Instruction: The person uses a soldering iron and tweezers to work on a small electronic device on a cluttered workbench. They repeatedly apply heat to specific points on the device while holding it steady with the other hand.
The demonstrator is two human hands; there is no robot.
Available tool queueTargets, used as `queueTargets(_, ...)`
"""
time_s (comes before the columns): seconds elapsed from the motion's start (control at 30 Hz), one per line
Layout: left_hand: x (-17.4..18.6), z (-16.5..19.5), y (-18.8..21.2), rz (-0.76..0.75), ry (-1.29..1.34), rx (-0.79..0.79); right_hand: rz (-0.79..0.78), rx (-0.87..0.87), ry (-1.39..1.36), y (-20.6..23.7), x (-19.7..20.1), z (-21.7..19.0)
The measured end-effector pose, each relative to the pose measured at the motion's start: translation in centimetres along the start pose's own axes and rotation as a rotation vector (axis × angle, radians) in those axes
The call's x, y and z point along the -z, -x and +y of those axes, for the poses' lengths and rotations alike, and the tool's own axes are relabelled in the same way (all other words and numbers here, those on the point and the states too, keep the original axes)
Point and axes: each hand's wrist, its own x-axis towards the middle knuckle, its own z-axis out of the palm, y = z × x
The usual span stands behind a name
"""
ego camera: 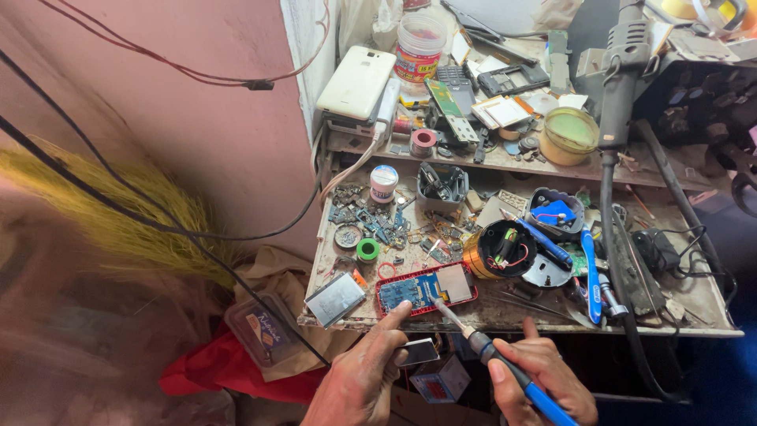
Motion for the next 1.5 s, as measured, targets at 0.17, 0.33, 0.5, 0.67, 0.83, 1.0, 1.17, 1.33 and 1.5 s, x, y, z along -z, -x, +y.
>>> queueTargets(0.17, 0.0, 0.0, -0.1, 0.008, -0.001, -0.021, 0.016, 0.000, 0.002, 0.0, -0.3, -0.1)
queueTargets(0.33, 0.0, 0.1, 0.0, 0.000, 0.000, 0.003, 0.024, -0.039, -0.004, 0.0, -0.4, -0.3)
queueTargets(0.5, -0.1, 0.0, 0.1, -0.005, 0.009, 0.005, 0.035, -0.024, 0.026, 0.0, -0.5, -0.2)
queueTargets(0.67, -0.1, -0.3, 0.1, 0.007, -0.004, -0.044, 0.030, 0.010, 0.029, 0.1, -0.7, -0.1)
queueTargets(0.83, -0.1, -0.5, 0.3, -0.003, 0.000, -0.032, 0.037, -0.038, 0.046, 0.1, -0.6, -0.1)
queueTargets(1.0, -0.2, -0.6, 0.2, 0.002, -0.003, -0.050, 0.029, -0.038, 0.032, 0.2, -0.7, -0.2)
queueTargets(1.17, -0.2, -0.5, 0.3, 0.013, -0.009, -0.072, 0.042, -0.041, 0.031, 0.2, -0.9, -0.4)
queueTargets(1.33, -0.2, -0.5, 0.2, 0.005, 0.000, -0.047, 0.060, -0.053, 0.039, 0.2, -1.1, -0.5)
queueTargets(1.5, -0.1, -0.4, 0.2, 0.002, -0.001, -0.042, 0.054, -0.050, 0.043, 0.1, -1.3, -0.4)
